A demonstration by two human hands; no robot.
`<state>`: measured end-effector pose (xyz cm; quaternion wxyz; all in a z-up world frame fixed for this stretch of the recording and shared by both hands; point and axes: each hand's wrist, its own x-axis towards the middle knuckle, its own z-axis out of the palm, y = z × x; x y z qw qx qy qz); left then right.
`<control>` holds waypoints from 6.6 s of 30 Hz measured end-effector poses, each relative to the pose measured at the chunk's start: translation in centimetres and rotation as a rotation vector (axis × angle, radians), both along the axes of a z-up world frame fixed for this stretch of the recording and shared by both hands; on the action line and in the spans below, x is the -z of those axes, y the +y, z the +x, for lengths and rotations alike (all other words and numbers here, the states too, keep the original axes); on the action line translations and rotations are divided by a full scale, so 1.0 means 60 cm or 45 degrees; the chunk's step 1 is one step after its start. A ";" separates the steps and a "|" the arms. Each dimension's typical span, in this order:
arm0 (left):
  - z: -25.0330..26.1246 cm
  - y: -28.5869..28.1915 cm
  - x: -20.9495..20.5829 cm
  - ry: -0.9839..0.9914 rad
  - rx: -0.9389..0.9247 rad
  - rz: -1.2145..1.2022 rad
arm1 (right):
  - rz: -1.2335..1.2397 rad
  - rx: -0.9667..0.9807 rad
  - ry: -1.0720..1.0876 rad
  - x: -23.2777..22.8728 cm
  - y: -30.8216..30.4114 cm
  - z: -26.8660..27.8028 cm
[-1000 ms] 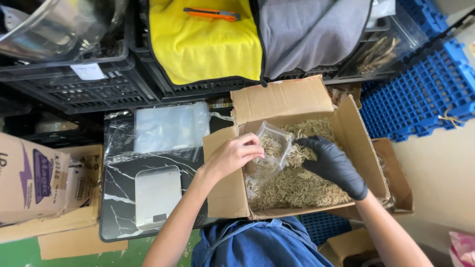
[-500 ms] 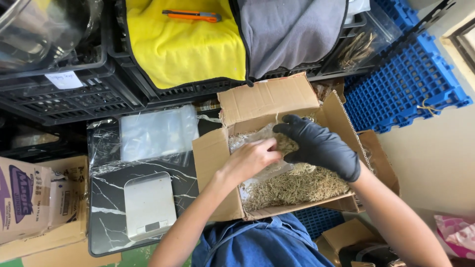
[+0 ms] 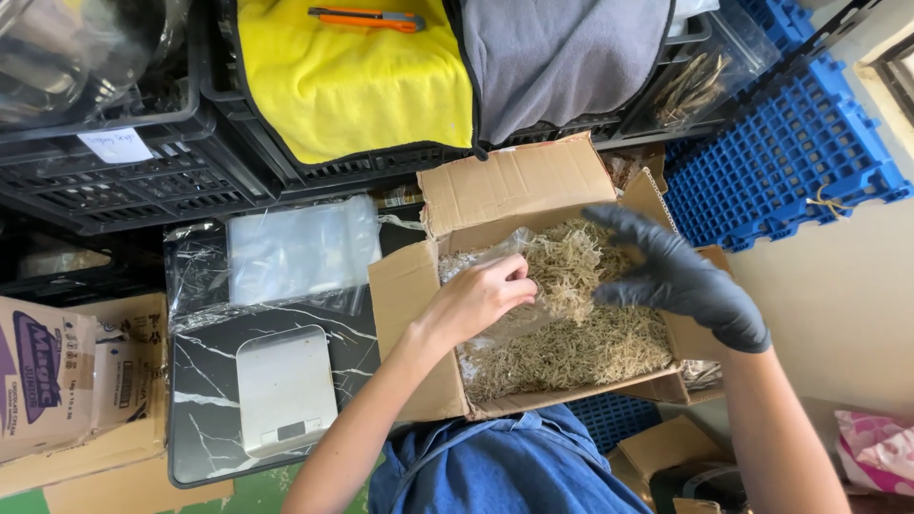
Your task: The person transfers dried herbs from a large box into smaller plastic containers by hand, weighs the containers on a digital scale, and then places the herbs into plastic bags.
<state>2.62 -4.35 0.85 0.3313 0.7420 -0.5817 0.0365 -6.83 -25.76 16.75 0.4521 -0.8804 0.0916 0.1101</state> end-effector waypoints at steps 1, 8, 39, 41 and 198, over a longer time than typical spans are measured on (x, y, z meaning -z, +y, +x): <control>0.000 0.002 0.002 0.002 -0.003 0.000 | 0.000 -0.003 0.002 0.020 0.004 -0.002; -0.007 0.001 0.008 -0.020 0.001 0.006 | -0.125 -0.013 -0.254 0.102 0.016 -0.009; 0.077 0.047 0.075 0.972 -0.045 -0.109 | -0.409 -0.385 -0.096 0.143 -0.002 0.020; 0.089 0.029 0.089 0.977 0.050 0.053 | -0.257 -0.376 -0.178 0.143 0.042 -0.002; -0.106 0.015 0.145 2.372 -0.401 -1.004 | -1.022 -0.399 0.438 0.225 0.057 0.084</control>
